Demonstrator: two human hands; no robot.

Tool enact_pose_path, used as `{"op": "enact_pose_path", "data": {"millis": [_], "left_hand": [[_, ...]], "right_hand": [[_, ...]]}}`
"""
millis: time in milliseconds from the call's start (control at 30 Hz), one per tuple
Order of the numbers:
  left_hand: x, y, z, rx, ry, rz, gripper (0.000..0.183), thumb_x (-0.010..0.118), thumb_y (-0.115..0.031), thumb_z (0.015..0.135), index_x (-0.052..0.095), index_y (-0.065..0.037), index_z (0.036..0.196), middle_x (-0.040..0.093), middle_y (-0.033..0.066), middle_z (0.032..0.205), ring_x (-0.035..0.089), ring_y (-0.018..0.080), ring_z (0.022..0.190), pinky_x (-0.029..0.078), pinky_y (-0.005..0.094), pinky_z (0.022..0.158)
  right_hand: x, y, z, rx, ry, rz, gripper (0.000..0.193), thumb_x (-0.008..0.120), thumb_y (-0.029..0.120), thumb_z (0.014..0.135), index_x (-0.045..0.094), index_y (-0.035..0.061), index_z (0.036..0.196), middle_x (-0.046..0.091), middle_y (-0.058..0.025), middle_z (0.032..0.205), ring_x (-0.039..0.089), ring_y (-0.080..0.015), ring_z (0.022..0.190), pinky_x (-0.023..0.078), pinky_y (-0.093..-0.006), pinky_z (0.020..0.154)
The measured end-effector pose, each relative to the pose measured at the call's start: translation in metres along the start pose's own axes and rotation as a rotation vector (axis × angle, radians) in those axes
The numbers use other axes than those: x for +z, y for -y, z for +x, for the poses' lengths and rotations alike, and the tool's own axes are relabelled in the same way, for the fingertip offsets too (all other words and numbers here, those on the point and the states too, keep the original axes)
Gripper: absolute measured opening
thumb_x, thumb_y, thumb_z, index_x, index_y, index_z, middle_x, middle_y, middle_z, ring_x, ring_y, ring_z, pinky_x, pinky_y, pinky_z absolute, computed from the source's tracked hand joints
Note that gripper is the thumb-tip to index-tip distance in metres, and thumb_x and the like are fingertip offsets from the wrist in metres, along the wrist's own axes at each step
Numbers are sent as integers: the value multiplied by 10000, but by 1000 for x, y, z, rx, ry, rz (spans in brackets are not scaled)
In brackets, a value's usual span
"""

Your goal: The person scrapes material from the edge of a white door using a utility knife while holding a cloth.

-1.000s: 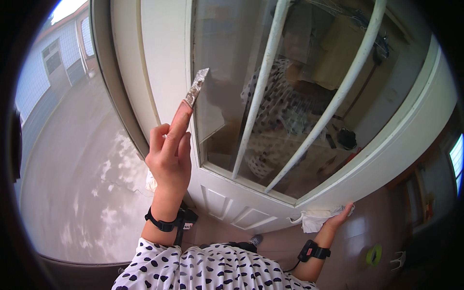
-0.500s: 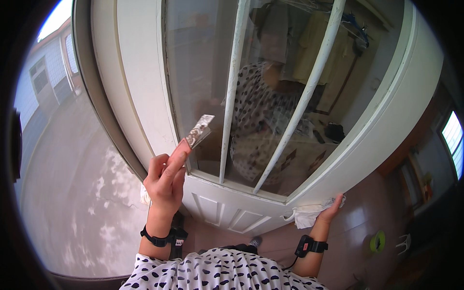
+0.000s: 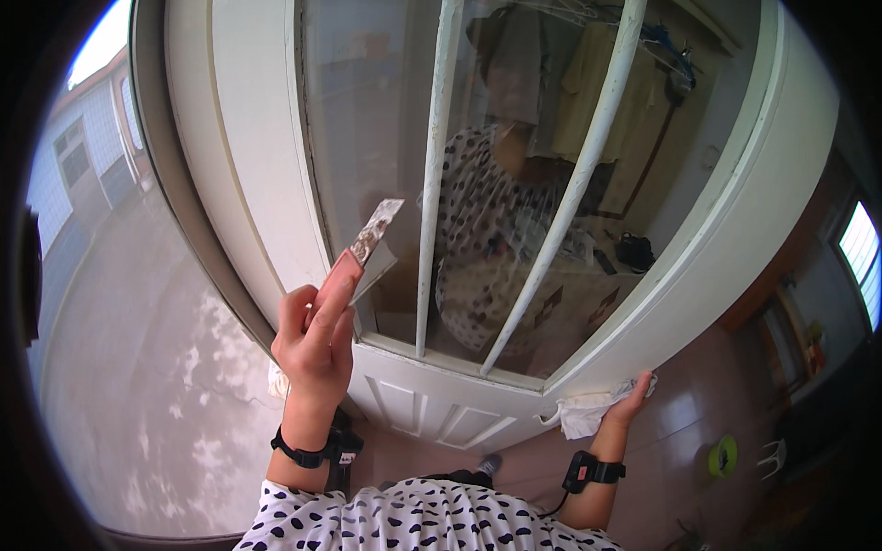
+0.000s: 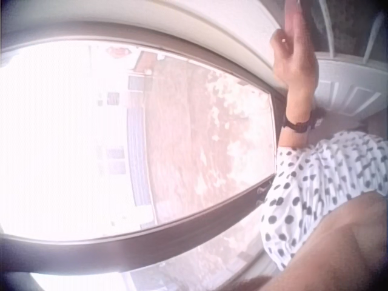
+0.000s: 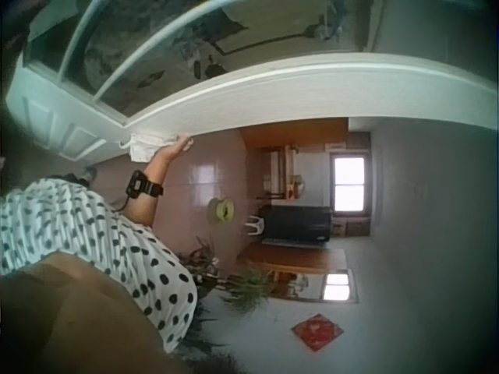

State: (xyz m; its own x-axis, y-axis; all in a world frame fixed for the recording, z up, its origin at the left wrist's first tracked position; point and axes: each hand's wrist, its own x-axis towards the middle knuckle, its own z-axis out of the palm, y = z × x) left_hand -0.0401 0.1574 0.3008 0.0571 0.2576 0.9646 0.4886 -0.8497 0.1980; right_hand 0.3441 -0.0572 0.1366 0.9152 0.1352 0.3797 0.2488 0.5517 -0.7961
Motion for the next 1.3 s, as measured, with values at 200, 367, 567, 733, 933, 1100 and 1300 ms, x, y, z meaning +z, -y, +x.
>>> {"op": "enact_pose_path", "data": {"millis": [200,367,567,733,933,1100,1300], "left_hand": [[12,-27,55,144,-91,51,472,700,2,668,675,-190,1098,518,64,855,571,158,601,469,256,491],[10,-47,75,130,-92,87,443,689,-4,685,675,-175,1094,516,65,849,570,163,607,457,262,487],[-7,-56,76,117,-98,104,422,682,-11,695,676,-170,1086,514,60,844,571,162,611,451,257,490],[-5,-64,110,171,-167,114,427,676,-6,695,673,-181,1084,501,43,829,566,152,602,441,257,480],[2,-78,128,177,-216,167,437,664,-7,708,665,-207,1097,499,35,821,566,151,597,435,262,474],[0,-91,143,146,-222,148,429,660,-28,756,651,-246,1125,515,21,835,555,158,624,449,288,502],[3,-101,157,173,-269,125,410,654,-31,755,654,-234,1111,508,26,820,557,162,603,436,285,483]], "right_hand": [[12,9,-3,-5,-98,-11,465,468,375,930,507,-8,1192,543,-101,1170,522,-216,1057,407,-345,920],[-11,6,9,-13,-28,-17,517,474,407,929,486,9,1259,515,-78,1240,493,-207,1125,375,-329,969],[-2,29,6,-11,-26,-27,509,490,394,926,494,2,1251,525,-80,1229,500,-207,1117,377,-324,967],[0,36,1,6,-55,-4,522,509,385,918,484,-5,1264,519,-87,1244,496,-212,1128,374,-326,974],[-15,35,9,-50,15,-18,522,505,391,919,483,-6,1258,514,-86,1248,494,-212,1129,370,-329,978],[-8,40,13,-14,-33,38,442,458,332,937,491,-8,1218,533,-103,1192,508,-215,1086,388,-343,940],[-19,49,10,-66,-25,-27,435,472,320,936,495,-11,1217,538,-100,1191,509,-211,1091,386,-341,949]]}}
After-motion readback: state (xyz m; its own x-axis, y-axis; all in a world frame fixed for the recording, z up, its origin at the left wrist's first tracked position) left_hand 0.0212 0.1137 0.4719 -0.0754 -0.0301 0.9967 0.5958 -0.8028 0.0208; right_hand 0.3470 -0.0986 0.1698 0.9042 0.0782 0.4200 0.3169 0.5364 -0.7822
